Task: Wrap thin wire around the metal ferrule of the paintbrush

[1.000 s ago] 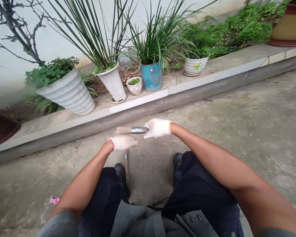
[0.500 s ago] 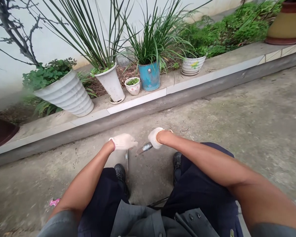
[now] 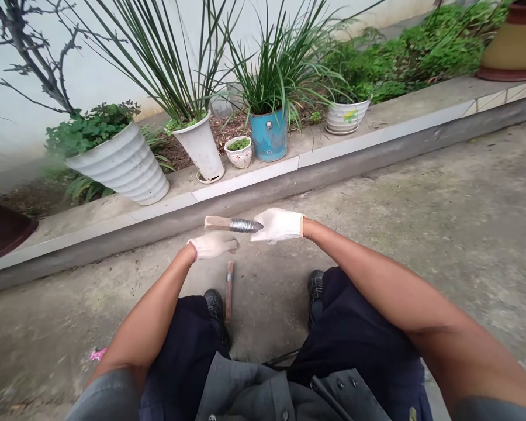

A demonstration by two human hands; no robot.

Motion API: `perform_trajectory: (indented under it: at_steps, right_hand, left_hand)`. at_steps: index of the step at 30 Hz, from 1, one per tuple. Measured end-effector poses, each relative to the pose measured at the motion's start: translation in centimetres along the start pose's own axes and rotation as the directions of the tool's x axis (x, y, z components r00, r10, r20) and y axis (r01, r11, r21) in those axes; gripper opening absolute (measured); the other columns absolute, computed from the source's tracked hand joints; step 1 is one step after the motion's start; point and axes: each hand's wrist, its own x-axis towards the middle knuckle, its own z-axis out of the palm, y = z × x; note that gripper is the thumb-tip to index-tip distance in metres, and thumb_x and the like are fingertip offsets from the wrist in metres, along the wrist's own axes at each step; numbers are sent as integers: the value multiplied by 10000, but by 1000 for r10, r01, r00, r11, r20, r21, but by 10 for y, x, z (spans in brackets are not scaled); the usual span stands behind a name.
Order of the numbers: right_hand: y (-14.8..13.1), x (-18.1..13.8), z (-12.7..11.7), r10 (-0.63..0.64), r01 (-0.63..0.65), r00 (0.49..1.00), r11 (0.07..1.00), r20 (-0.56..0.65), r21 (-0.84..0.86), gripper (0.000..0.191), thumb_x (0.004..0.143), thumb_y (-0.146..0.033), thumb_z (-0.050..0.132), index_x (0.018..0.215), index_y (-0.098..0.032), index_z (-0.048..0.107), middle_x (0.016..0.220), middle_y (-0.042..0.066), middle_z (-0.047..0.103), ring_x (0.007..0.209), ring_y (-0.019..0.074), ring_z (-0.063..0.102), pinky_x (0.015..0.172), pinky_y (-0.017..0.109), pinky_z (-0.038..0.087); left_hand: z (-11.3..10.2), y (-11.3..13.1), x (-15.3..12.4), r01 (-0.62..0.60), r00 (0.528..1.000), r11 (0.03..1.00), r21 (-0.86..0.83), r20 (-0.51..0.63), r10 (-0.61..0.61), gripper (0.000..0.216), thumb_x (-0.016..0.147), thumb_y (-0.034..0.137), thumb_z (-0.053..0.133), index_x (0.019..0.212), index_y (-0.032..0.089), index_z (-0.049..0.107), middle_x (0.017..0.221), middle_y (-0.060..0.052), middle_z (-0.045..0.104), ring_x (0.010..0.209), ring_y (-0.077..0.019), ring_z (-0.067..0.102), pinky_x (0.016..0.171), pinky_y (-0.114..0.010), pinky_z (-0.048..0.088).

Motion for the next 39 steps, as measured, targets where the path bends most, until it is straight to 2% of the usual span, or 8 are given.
perform_trajectory:
  at_steps: [4, 9, 13, 18, 22, 28, 33, 39]
  right_hand:
    - [-4, -9, 7, -88, 30, 957, 977, 276, 210, 370, 762, -537, 615, 873, -184, 613, 704, 21, 685, 611, 145, 628, 553, 213, 402]
    - [3, 4, 37, 33, 56, 877, 984, 479, -169, 300, 681, -441, 646, 771, -157, 683, 629, 59, 664, 567, 189, 620, 561, 279, 433]
    - [14, 24, 54, 223, -40, 924, 864, 310, -501, 261, 589, -286, 676, 795, -141, 742, 791, 143, 719, 743, 269, 679, 668, 344, 481]
    - [18, 38, 42, 337, -288, 941, 838, 25, -463, 352, 674, -298, 657, 967, -127, 753, 945, 200, 724, 880, 328, 692, 731, 379, 500]
    - [12, 31, 24, 260, -296, 954, 900, -153, -320, 431, 821, -516, 523, 969, -167, 730, 934, 178, 724, 882, 297, 688, 730, 340, 481]
    - [-6, 6, 4, 120, -87, 982, 973, -144, 216, 413, 826, -580, 533, 905, -184, 623, 665, 35, 673, 581, 159, 621, 556, 233, 419]
    - [-12, -12, -5, -49, 17, 997, 898, 61, 440, 390, 790, -536, 612, 920, -170, 591, 688, 34, 681, 554, 125, 598, 537, 210, 422]
    - [4, -7, 20, 22, -14, 882, 1000, 471, -20, 309, 710, -471, 660, 793, -173, 667, 616, 33, 652, 535, 169, 601, 519, 262, 412]
  left_hand:
    - [-3, -6, 0, -48, 998, 995, 90, -43, 52, 310, 899, 389, 483, 910, 173, 705, 954, -43, 704, 827, -168, 595, 693, -234, 395]
    - [-4, 9, -1, 85, 996, 984, 156, -24, -82, 470, 931, 454, 375, 763, 187, 723, 754, -42, 688, 637, -156, 555, 587, -265, 350]
    - [5, 31, -1, 60, 995, 972, 225, 65, -76, 477, 906, 479, 400, 702, 176, 707, 675, -52, 660, 558, -151, 508, 545, -283, 315]
    - [11, 44, -1, -10, 998, 983, 184, 61, -1, 466, 936, 455, 358, 761, 188, 697, 729, -44, 677, 604, -159, 545, 574, -270, 349]
    - [2, 35, -2, -4, 1000, 995, 102, -28, 7, 416, 950, 378, 345, 843, 194, 702, 860, -42, 703, 749, -179, 595, 681, -258, 402]
    - [-8, 17, -5, -78, 992, 994, 74, -88, 85, 433, 969, 383, 322, 963, 202, 716, 1038, -30, 697, 924, -190, 594, 824, -251, 404]
    - [-7, 13, -4, -42, 994, 999, 1, -101, 42, 409, 963, 414, 356, 985, 197, 702, 1005, -28, 698, 859, -183, 589, 755, -254, 407]
    - [-7, 16, -5, -36, 999, 998, 44, -25, 37, 355, 911, 405, 432, 759, 190, 670, 776, -11, 687, 664, -149, 557, 603, -255, 351]
